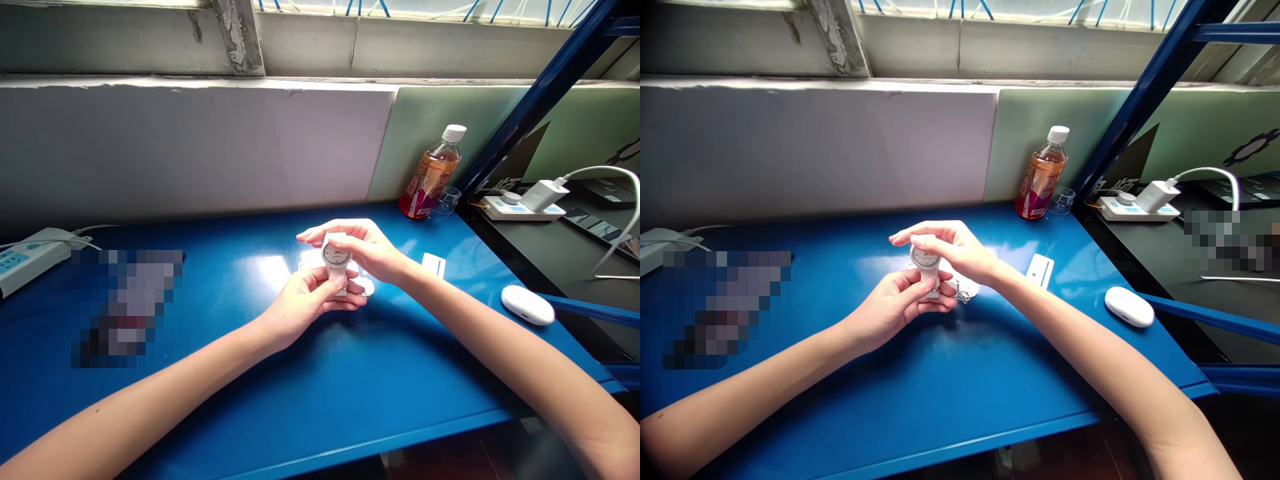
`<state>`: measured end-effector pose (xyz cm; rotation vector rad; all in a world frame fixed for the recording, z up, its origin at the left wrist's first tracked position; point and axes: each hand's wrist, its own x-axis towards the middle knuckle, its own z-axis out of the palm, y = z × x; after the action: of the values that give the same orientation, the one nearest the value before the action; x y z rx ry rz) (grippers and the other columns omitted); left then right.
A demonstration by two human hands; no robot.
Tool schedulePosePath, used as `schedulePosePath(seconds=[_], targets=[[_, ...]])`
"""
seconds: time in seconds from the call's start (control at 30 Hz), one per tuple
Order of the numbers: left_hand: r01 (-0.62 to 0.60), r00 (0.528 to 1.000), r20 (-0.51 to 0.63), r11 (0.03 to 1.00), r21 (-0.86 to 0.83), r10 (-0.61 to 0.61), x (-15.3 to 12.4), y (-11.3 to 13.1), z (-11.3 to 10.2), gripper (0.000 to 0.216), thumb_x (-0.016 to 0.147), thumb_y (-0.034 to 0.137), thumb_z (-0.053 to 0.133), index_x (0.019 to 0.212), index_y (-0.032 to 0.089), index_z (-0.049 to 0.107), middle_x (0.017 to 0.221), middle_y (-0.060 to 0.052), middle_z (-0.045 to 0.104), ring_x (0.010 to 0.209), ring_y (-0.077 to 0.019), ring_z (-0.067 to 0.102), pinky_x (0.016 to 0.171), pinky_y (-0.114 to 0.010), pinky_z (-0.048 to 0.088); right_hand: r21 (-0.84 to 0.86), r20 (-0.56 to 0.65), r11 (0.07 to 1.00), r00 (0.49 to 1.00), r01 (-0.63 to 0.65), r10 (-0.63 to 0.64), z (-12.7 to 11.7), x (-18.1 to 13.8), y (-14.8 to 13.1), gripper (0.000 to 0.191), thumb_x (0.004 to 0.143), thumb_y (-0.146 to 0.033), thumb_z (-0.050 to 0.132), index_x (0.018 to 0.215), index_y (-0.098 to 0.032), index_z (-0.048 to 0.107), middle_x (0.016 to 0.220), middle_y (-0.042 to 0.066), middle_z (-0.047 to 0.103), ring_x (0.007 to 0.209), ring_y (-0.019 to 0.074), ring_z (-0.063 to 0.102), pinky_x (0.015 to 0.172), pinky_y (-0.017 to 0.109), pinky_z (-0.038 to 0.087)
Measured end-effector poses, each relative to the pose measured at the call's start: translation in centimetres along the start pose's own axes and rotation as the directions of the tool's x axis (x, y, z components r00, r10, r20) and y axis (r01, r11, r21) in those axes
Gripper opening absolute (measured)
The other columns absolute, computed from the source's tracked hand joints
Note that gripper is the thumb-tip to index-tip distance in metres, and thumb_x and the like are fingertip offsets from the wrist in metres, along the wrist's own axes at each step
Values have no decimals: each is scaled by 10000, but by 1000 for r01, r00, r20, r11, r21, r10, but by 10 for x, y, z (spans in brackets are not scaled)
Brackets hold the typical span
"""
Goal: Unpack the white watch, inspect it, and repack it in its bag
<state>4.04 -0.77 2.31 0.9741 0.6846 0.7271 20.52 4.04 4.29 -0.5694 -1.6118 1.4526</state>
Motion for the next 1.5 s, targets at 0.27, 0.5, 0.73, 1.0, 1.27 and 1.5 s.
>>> schedulePosePath(seconds=[0.27,0.5,0.73,1.0,1.27,1.5], targets=[[80,997,17,995,57,-81,-2,0,3,425,850,482,749,1002,87,716,961,-151,767,870,-252,757,803,-354,601,515,243,800,947,-308,208,4,0,-10,545,1013,-521,337,1175,-159,712,1249,109,724,1232,257,630,1127,449,395],[137,988,62,989,52,-140,-4,2,3,465,826,503,765,1046,97,718,1008,-173,770,938,-287,754,886,-418,585,483,208,803,937,-349,282,4,0,-15,705,957,-699,315,1177,-152,702,1249,148,720,1238,296,629,1068,461,457],[168,981,85,982,85,-175,-5,5,5,458,858,489,734,1077,87,718,1055,-203,759,986,-313,743,926,-454,562,452,179,814,932,-363,316,7,0,-16,776,901,-787,320,1147,-166,716,1237,137,729,1244,292,628,1041,432,490],[53,999,-4,989,135,-53,-5,8,8,366,920,431,667,1070,103,728,1077,-166,756,1039,-303,719,944,-446,552,317,114,911,964,-263,239,5,5,-19,616,925,-692,445,1085,-177,742,1147,115,757,1164,281,665,1030,438,494],[-273,882,-87,653,706,463,-2,15,-15,271,977,376,549,943,165,714,886,-63,729,844,-215,686,791,-320,521,-317,-304,944,953,-89,-12,-6,-26,-17,352,925,-513,610,993,-192,737,780,6,670,652,133,578,616,271,491],[-298,757,308,-114,948,576,-1,-2,-28,274,949,226,443,1045,189,697,948,-93,717,836,-215,643,713,-311,485,-374,-291,919,957,-122,8,10,-60,1,297,888,-429,687,1077,-207,743,870,31,728,611,127,579,563,270,479]])
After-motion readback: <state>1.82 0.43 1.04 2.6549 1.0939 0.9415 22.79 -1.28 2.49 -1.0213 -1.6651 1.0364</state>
